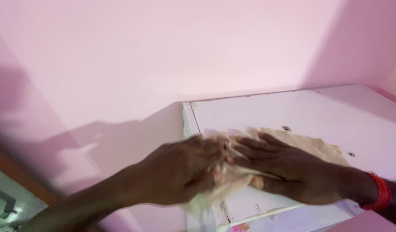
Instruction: The person wipes the top, edges, and inner surfaces of a white shelf using a cloth.
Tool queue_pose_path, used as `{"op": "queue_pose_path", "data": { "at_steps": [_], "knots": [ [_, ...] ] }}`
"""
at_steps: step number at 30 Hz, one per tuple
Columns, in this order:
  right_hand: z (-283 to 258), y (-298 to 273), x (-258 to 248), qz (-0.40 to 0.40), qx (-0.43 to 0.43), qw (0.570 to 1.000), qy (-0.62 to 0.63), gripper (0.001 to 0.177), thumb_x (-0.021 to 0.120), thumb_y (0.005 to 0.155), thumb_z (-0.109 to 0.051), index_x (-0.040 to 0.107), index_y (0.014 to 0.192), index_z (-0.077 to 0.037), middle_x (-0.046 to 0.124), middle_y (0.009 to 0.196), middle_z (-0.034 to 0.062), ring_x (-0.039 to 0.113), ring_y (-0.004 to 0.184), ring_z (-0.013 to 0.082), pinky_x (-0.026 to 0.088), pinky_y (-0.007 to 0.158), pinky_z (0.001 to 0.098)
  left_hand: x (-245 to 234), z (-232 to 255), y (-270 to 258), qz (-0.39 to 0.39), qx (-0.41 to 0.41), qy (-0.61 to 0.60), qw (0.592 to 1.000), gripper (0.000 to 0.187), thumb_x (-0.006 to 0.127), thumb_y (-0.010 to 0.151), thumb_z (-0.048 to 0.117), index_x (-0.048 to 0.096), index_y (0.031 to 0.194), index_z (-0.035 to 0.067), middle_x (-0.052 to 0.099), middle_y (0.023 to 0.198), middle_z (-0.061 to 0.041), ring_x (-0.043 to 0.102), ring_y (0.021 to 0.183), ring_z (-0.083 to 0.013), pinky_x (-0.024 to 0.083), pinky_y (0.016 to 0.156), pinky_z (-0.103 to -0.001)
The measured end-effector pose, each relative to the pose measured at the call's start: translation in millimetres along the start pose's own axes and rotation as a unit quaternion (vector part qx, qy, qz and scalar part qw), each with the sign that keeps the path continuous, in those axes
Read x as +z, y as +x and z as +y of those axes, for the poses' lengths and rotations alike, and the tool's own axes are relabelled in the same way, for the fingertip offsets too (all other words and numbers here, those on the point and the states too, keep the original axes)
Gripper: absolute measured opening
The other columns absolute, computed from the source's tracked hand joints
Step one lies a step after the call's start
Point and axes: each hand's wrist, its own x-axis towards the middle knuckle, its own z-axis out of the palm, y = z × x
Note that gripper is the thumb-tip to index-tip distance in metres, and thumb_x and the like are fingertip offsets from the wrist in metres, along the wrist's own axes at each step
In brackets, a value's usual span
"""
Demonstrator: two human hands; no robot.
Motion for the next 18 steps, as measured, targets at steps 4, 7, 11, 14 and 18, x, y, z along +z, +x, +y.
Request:
{"op": "queue_pose_path", "data": {
  "at_steps": [4,7,11,14,18],
  "knots": [
    [26,23,3,-0.042,0.063,0.995,-0.059,0.064,0.035,0.107,-0.044,0.028,0.166,-0.02,0.02,0.173,0.0073,0.003,0.156,0.0269,-0.005,0.118,0.0507,6,-23,13,0.05,-0.011,0.059,0.997,0.046,0.051,0.1,0.029,0.067,0.126,-0.005,0.062,0.14,-0.024,0.059,0.13,-0.0377,0.042,0.113,-0.048],
    [47,38,0,-0.022,0.075,0.997,-0.003,0.061,0.031,0.106,-0.044,0.029,0.163,-0.024,0.022,0.173,0.0057,0.006,0.161,0.0254,0.001,0.125,0.0483,-1,-42,27,0.016,-0.079,0.083,0.993,0.041,0.049,0.098,0.03,0.069,0.112,-0.004,0.067,0.131,-0.019,0.068,0.112,-0.037,0.051,0.103,-0.049],
    [68,70,-5,-0.021,0.125,0.992,-0.013,0.063,0.028,0.104,-0.046,0.025,0.164,-0.027,0.019,0.172,0.0033,0.004,0.16,0.0237,0.0,0.125,0.0477,-14,-61,45,-0.05,-0.186,0.135,0.972,0.044,0.043,0.1,0.036,0.072,0.097,0.002,0.072,0.117,-0.013,0.071,0.099,-0.0361,0.055,0.092,-0.054],
    [73,106,-11,-0.034,0.185,0.982,-0.025,0.066,0.024,0.104,-0.049,0.021,0.166,-0.029,0.015,0.172,0.0035,0.0,0.16,0.0232,-0.002,0.125,0.0483,-24,-84,49,-0.032,-0.203,0.137,0.969,0.048,0.038,0.101,0.038,0.074,0.103,0.007,0.073,0.112,-0.014,0.07,0.098,-0.0365,0.055,0.091,-0.054],
    [50,136,-9,-0.035,0.22,0.974,-0.035,0.065,0.023,0.104,-0.052,0.018,0.163,-0.024,0.013,0.171,0.0072,-0.001,0.159,0.0232,0.0,0.125,0.0471,-27,-94,18,0.067,-0.151,0.117,0.979,0.05,0.037,0.1,0.04,0.072,0.108,0.005,0.07,0.116,-0.015,0.068,0.099,-0.0389,0.053,0.088,-0.054]
  ]
}}
